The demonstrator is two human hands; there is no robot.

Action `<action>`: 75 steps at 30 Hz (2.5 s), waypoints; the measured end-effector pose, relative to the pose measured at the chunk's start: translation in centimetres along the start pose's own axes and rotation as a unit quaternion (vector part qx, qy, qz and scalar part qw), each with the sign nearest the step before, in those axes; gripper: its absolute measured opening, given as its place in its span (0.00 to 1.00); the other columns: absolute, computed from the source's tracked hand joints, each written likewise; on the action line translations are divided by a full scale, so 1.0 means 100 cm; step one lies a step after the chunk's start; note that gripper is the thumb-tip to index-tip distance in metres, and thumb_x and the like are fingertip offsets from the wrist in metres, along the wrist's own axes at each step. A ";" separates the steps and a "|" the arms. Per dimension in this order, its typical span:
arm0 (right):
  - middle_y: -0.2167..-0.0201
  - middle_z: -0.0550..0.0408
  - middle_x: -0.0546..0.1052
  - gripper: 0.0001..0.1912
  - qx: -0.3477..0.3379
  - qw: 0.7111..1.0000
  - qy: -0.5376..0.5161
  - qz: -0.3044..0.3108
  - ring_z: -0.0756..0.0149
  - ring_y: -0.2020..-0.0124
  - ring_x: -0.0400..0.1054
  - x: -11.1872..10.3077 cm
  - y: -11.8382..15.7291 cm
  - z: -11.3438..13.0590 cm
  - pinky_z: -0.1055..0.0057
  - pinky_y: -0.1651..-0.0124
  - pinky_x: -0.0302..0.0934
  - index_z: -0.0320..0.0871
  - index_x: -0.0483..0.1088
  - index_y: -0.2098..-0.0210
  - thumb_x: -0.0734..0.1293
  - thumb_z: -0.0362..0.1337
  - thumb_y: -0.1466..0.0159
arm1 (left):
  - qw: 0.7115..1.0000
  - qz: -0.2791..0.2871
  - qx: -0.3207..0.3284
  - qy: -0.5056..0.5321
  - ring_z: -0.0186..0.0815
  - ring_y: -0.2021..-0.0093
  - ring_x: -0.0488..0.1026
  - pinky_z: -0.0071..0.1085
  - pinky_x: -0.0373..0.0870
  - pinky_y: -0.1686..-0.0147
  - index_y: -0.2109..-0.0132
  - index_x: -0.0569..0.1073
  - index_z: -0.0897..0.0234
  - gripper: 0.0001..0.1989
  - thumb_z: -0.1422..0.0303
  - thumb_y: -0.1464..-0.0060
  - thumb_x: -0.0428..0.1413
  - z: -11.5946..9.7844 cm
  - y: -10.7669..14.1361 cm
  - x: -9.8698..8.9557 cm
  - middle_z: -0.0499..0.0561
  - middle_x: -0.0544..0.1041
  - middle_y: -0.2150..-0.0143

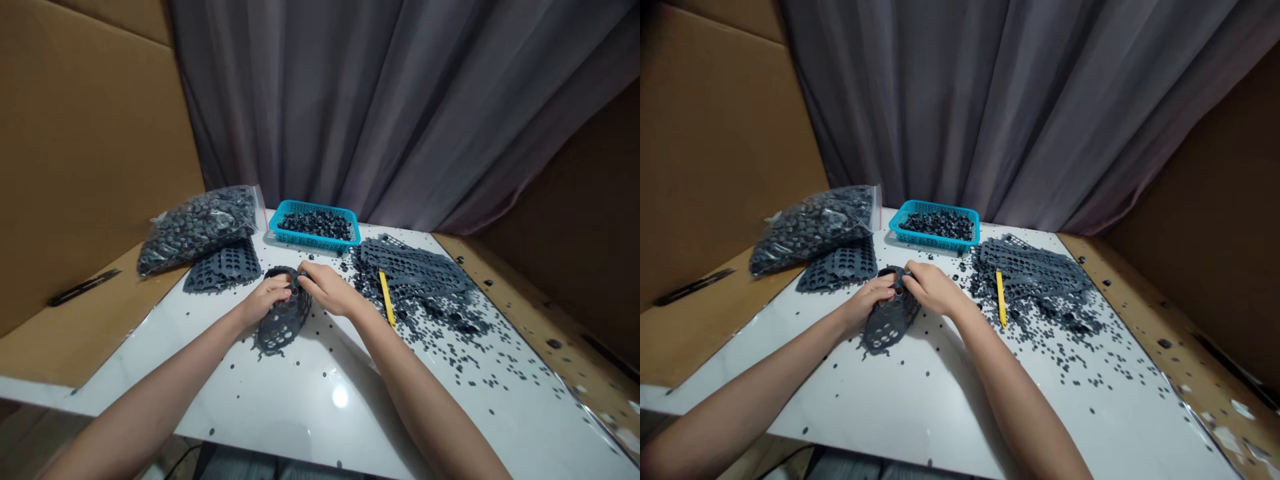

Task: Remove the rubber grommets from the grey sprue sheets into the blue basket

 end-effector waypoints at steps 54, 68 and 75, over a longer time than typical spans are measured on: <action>0.75 0.56 0.70 0.10 0.029 0.998 -0.053 -0.033 0.66 0.71 0.63 -0.038 -0.058 -0.056 0.70 0.65 0.56 0.41 0.67 0.73 0.62 0.41 0.39 | 0.941 -0.199 -0.137 0.238 0.32 0.71 0.73 0.27 0.68 0.69 0.66 0.72 0.66 0.07 0.72 0.56 0.58 0.019 -0.005 0.000 0.48 0.77 0.70; 0.85 0.65 0.53 0.21 0.073 0.985 -0.140 0.072 0.75 0.80 0.46 0.021 -0.017 -0.021 0.74 0.74 0.41 0.42 0.54 0.83 0.62 0.45 0.40 | 0.996 -0.088 -0.020 0.020 0.29 0.76 0.63 0.24 0.58 0.75 0.69 0.70 0.67 0.12 0.60 0.50 0.55 0.006 0.000 -0.001 0.45 0.68 0.77; 0.83 0.64 0.57 0.17 0.169 0.816 -0.551 0.043 0.76 0.81 0.46 0.064 -0.017 -0.037 0.75 0.76 0.40 0.41 0.62 0.78 0.70 0.47 0.51 | 0.975 -0.084 -0.129 0.159 0.25 0.84 0.59 0.23 0.54 0.82 0.73 0.69 0.67 0.21 0.52 0.61 0.63 0.018 -0.004 -0.003 0.43 0.67 0.83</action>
Point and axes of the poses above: each hand's wrist, its own y-axis away from the middle knuckle, its own x-axis out of the palm, z = x × y, the point moved 4 cm from there along -y, towards the middle knuckle
